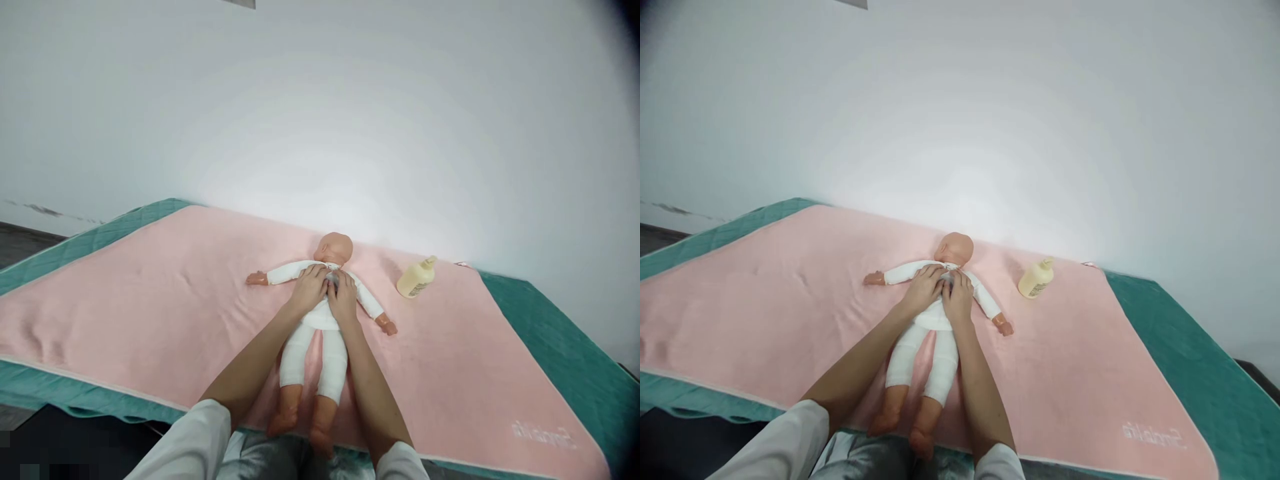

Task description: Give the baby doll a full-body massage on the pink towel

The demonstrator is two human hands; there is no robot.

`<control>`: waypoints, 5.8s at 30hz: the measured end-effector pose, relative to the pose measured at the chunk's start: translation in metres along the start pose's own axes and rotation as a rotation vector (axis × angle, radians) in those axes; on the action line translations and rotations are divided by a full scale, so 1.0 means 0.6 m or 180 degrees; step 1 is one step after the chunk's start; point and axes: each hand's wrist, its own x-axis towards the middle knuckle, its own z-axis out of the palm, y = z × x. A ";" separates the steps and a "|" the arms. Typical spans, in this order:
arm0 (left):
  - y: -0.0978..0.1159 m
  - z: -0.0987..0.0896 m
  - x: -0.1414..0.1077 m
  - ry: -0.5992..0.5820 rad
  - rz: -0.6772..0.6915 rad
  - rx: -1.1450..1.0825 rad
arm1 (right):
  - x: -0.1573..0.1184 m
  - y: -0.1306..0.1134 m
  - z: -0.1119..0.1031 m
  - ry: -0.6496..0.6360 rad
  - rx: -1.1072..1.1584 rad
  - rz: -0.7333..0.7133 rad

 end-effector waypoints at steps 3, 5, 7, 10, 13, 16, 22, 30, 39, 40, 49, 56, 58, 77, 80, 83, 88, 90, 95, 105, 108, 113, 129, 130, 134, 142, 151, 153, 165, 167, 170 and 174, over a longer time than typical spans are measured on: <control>-0.004 0.004 0.000 -0.0039 0.0002 -0.0053 | 0.001 0.006 0.003 -0.0117 0.0034 0.0021; -0.006 0.005 0.003 -0.0091 -0.0029 -0.0076 | 0.002 0.008 0.003 -0.0192 0.0010 0.0054; -0.007 0.006 0.005 -0.0145 -0.0055 -0.0097 | 0.004 0.009 0.003 -0.0252 -0.0028 0.0080; -0.008 0.008 0.006 -0.0171 -0.0058 -0.0101 | 0.005 0.010 0.003 -0.0333 -0.0052 0.0091; -0.007 0.008 0.004 -0.0143 -0.0034 -0.0077 | 0.002 0.010 0.004 -0.0340 -0.0046 0.0066; -0.004 0.007 0.002 -0.0121 0.0005 -0.0057 | -0.002 0.010 0.005 -0.0259 -0.0085 -0.0002; 0.000 0.012 -0.004 0.0000 -0.0020 0.0009 | -0.009 0.010 0.010 -0.0138 -0.0177 -0.0057; -0.002 0.018 -0.005 -0.0089 -0.0247 0.0148 | -0.007 0.014 0.010 -0.0319 -0.0347 -0.0087; -0.003 0.016 0.001 -0.0197 -0.0274 0.0167 | -0.007 0.010 0.008 -0.0477 -0.0457 0.0024; -0.003 0.016 0.001 -0.0210 -0.0278 0.0160 | -0.007 0.011 0.009 -0.0481 -0.0453 0.0026; -0.014 -0.004 -0.002 -0.0028 -0.0300 -0.0762 | -0.023 0.005 -0.012 -0.0081 0.0070 0.0096; 0.026 -0.074 -0.097 0.0071 -0.0153 -0.0907 | -0.116 -0.052 -0.062 0.0063 0.0081 -0.0015; 0.036 -0.078 -0.132 0.0089 -0.0167 -0.0796 | -0.141 -0.064 -0.070 0.0005 0.0076 -0.0063; 0.046 -0.045 -0.155 -0.0268 -0.0341 -0.0416 | -0.152 -0.062 -0.075 -0.0298 0.0381 0.0231; 0.046 -0.049 -0.138 -0.0411 -0.0355 -0.0224 | -0.143 -0.064 -0.077 -0.0306 0.0275 0.0179; 0.050 -0.046 -0.122 -0.0393 -0.0279 0.0076 | -0.131 -0.065 -0.074 -0.0287 0.0054 0.0113; 0.059 -0.028 -0.122 -0.0077 0.0080 0.0278 | -0.124 -0.060 -0.065 -0.0064 0.0031 -0.0063; 0.061 -0.023 -0.127 0.0037 -0.0027 0.0278 | -0.125 -0.057 -0.062 -0.0044 0.0111 -0.0078; 0.058 -0.019 -0.128 -0.0102 -0.0153 0.0198 | -0.127 -0.052 -0.058 -0.0175 0.0103 0.0020; 0.044 -0.028 -0.113 -0.0360 -0.0362 -0.0155 | -0.118 -0.043 -0.058 -0.0398 0.0266 0.0128; 0.046 -0.033 -0.100 -0.0399 -0.0313 -0.0047 | -0.108 -0.043 -0.058 -0.0323 0.0179 0.0049; 0.051 -0.026 -0.075 -0.0261 -0.0138 0.0482 | -0.085 -0.044 -0.052 -0.0113 -0.0004 -0.0128; 0.045 -0.004 -0.073 -0.0432 -0.0287 0.0713 | -0.077 -0.026 -0.035 -0.0315 -0.0029 -0.0166; 0.045 -0.003 -0.073 -0.0430 -0.0282 0.0721 | -0.077 -0.027 -0.035 -0.0285 -0.0062 -0.0189; 0.049 -0.004 -0.071 -0.0365 -0.0213 0.0759 | -0.076 -0.032 -0.035 -0.0137 -0.0351 -0.0314; 0.037 -0.007 -0.055 0.0009 -0.0048 0.0654 | -0.061 -0.037 -0.033 -0.0037 -0.0595 -0.0469; 0.028 0.005 -0.057 -0.0217 -0.0108 0.0661 | -0.063 -0.023 -0.020 -0.0311 -0.0725 -0.0509; 0.028 0.009 -0.059 -0.0219 -0.0120 0.0678 | -0.063 -0.023 -0.020 -0.0372 -0.0769 -0.0533; 0.040 -0.003 -0.034 -0.0143 -0.0128 0.0764 | -0.039 -0.018 -0.027 -0.0392 -0.0705 -0.0584; 0.038 -0.001 -0.025 -0.0175 -0.0095 0.0725 | -0.032 -0.013 -0.026 -0.0393 -0.0689 -0.0532; 0.031 0.006 -0.017 -0.0218 -0.0061 0.0635 | -0.028 -0.006 -0.023 -0.0423 -0.0650 -0.0452; 0.024 0.018 -0.019 -0.0188 -0.0048 0.0555 | -0.032 0.000 -0.017 -0.0418 -0.0577 -0.0399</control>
